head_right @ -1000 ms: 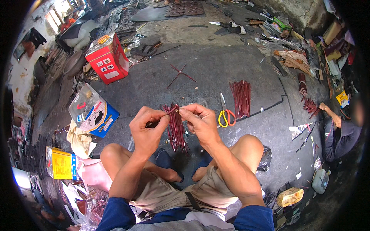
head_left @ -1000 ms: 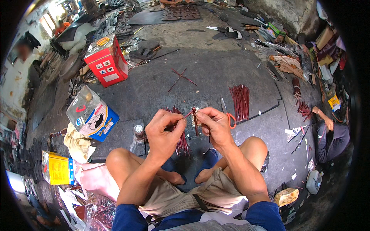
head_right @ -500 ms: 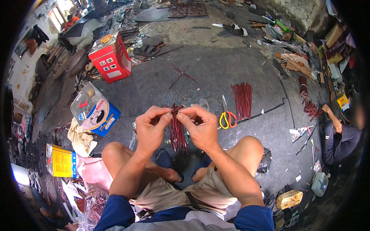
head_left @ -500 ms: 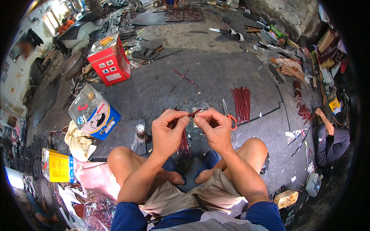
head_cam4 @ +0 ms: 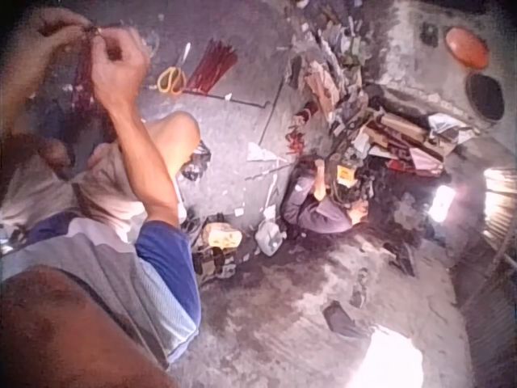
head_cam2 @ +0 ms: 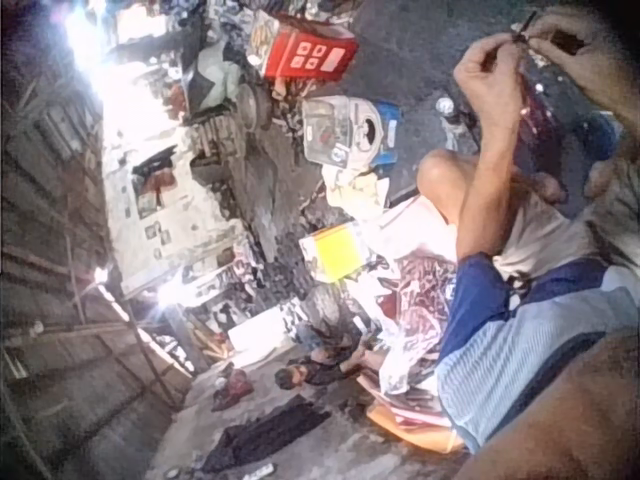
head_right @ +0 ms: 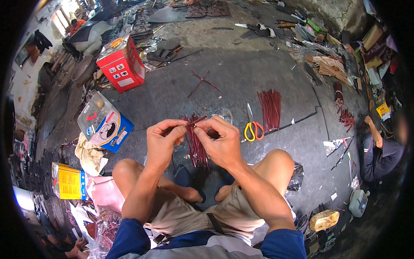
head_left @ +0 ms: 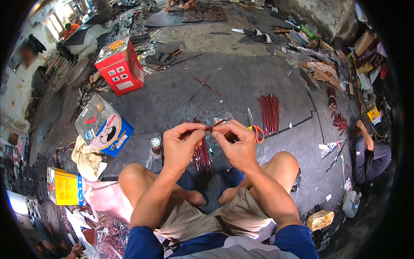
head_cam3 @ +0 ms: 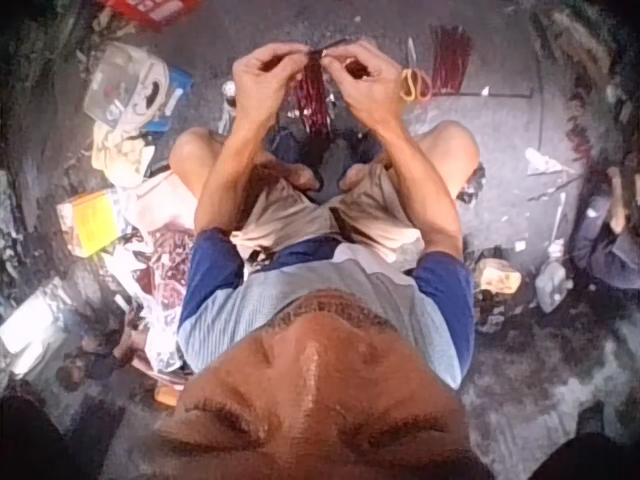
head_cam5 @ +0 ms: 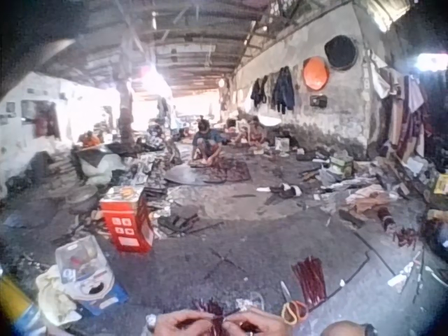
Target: The person sits on the floor and assembles small decorative items by inserting tiny metallic pieces onto thin red sticks. They handle the sticks and metallic pieces by hand, repeatedly picking up components and attaching them to form small decorative units.
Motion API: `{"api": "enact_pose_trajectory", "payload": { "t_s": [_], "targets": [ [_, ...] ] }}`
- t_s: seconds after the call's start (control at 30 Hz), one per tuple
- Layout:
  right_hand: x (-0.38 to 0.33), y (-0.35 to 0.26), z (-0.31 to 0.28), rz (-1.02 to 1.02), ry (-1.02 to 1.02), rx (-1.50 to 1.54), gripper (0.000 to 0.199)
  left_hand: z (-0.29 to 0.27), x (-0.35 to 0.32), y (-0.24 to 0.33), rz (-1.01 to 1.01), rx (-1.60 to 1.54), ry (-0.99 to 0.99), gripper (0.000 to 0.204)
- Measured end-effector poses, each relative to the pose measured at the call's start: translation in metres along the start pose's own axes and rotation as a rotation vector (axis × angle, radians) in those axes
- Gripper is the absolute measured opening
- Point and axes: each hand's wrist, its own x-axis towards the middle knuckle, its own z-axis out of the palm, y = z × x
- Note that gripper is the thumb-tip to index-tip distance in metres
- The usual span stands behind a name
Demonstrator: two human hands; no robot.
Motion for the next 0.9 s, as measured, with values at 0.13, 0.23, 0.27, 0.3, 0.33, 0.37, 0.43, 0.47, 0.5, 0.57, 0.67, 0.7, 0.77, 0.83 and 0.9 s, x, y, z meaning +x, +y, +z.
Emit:
{"api": "enact_pose_trajectory", "payload": {
  "t_s": [0.13, 0.23, 0.27, 0.3, 0.33, 0.37, 0.43, 0.47, 0.5, 0.57, 0.67, 0.7, 0.77, 0.83, 0.9],
  "targets": [
    [0.001, 0.003, -0.003, 0.009, -0.006, 0.001, 0.006, 0.001, -0.001, 0.007, -0.138, -0.003, -0.034, 0.007],
    [0.001, 0.003, -0.004, 0.038, -0.049, 0.01, 0.006, -0.002, 0.001, 0.001, -0.164, -0.074, -0.056, 0.007],
    [0.0, 0.003, -0.004, 0.048, -0.058, 0.023, 0.006, -0.003, 0.003, 0.0, -0.194, -0.124, -0.07, 0.008],
    [0.0, 0.003, -0.003, 0.057, -0.067, 0.036, 0.007, -0.004, 0.005, -0.001, -0.224, -0.174, -0.085, 0.009],
    [0.0, 0.003, -0.003, 0.067, -0.077, 0.049, 0.007, -0.005, 0.006, -0.003, -0.269, -0.227, -0.093, 0.009],
    [0.0, 0.004, -0.004, 0.056, -0.094, 0.052, 0.007, -0.007, 0.007, -0.005, -0.313, -0.279, -0.102, 0.009],
    [-0.001, 0.01, -0.006, 0.035, -0.129, 0.057, 0.006, -0.009, 0.008, -0.009, -0.334, -0.315, -0.114, 0.009],
    [-0.002, 0.01, -0.006, 0.077, -0.122, 0.075, 0.006, -0.009, 0.008, -0.011, -0.314, -0.301, -0.116, 0.009],
    [-0.001, 0.009, -0.006, 0.12, -0.115, 0.093, 0.006, -0.009, 0.007, -0.012, -0.294, -0.286, -0.118, 0.009],
    [-0.001, 0.009, -0.007, 0.173, -0.104, 0.103, 0.006, -0.008, 0.006, -0.008, -0.267, -0.218, -0.128, 0.009],
    [-0.001, 0.009, -0.007, 0.187, -0.095, 0.078, 0.007, -0.006, 0.004, -0.007, -0.237, -0.117, -0.112, 0.011],
    [-0.001, 0.008, -0.006, 0.182, -0.095, 0.069, 0.007, -0.005, 0.004, -0.007, -0.228, -0.084, -0.103, 0.011],
    [-0.002, 0.008, -0.006, 0.177, -0.102, 0.058, 0.007, -0.006, 0.005, -0.011, -0.274, -0.169, -0.107, 0.012],
    [-0.002, 0.008, -0.007, 0.179, -0.118, 0.056, 0.007, -0.006, 0.006, -0.011, -0.32, -0.242, -0.102, 0.011],
    [-0.002, 0.008, -0.006, 0.159, -0.12, 0.056, 0.007, -0.005, 0.007, -0.011, -0.366, -0.302, -0.088, 0.011]
  ]
}}
